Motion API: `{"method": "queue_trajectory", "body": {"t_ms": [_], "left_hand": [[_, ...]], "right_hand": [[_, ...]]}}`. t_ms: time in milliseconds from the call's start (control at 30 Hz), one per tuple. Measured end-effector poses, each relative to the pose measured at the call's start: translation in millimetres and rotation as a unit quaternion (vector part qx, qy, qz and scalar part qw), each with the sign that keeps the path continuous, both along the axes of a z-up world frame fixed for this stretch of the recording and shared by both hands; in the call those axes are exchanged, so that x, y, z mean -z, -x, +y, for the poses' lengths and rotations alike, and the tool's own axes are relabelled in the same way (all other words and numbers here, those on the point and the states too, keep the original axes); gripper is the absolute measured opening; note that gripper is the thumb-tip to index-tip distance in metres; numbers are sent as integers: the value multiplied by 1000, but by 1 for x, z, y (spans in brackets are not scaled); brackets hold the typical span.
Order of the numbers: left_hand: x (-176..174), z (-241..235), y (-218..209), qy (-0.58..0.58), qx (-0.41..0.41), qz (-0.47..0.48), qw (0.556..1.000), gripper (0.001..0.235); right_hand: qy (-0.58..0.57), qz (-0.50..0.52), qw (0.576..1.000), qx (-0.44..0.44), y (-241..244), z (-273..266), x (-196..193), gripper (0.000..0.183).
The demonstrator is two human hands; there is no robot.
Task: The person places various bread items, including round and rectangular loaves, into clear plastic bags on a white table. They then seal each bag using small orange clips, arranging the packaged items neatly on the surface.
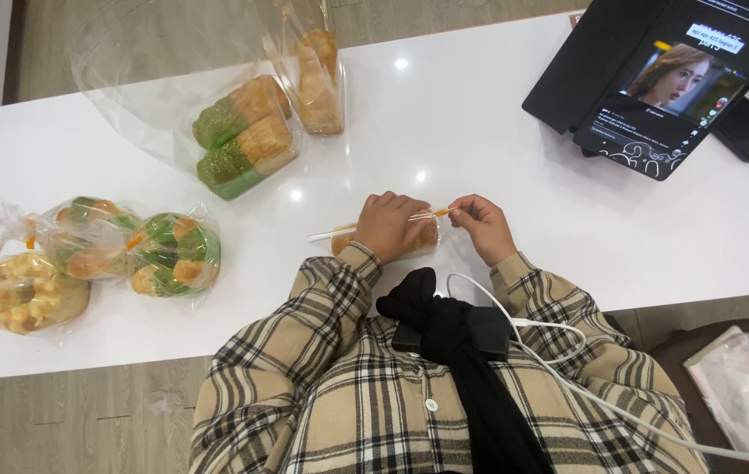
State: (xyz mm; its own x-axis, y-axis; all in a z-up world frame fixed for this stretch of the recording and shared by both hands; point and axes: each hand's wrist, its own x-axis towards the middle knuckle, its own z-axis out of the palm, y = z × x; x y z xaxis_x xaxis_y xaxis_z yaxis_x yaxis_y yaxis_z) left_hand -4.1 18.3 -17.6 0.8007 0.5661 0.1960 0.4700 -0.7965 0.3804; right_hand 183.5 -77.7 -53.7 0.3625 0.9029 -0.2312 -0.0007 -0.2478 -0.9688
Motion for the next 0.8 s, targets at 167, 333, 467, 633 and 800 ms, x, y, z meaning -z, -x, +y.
{"method": "queue_trajectory", "body": {"t_ms": [167, 333, 467, 633, 800], "left_hand": [[-6, 5, 55, 58, -56, 84, 993, 38], [-6, 5, 116, 47, -110, 71, 990, 29], [5, 2, 137, 59, -133, -22, 989, 17], [4, -37, 115, 130, -161, -117, 971, 15], [8, -77, 90, 339, -256, -178, 888, 21]], "right_hand": [[-20, 29, 999, 0, -7, -5, -8, 23], [-13, -55, 998, -29, -7, -2, -20, 19], [-21, -62, 996, -66, -16, 20, -25, 12], [-45, 41, 995, -81, -29, 80, -16, 11], [2, 114, 986, -119, -35, 116, -16, 14]]}}
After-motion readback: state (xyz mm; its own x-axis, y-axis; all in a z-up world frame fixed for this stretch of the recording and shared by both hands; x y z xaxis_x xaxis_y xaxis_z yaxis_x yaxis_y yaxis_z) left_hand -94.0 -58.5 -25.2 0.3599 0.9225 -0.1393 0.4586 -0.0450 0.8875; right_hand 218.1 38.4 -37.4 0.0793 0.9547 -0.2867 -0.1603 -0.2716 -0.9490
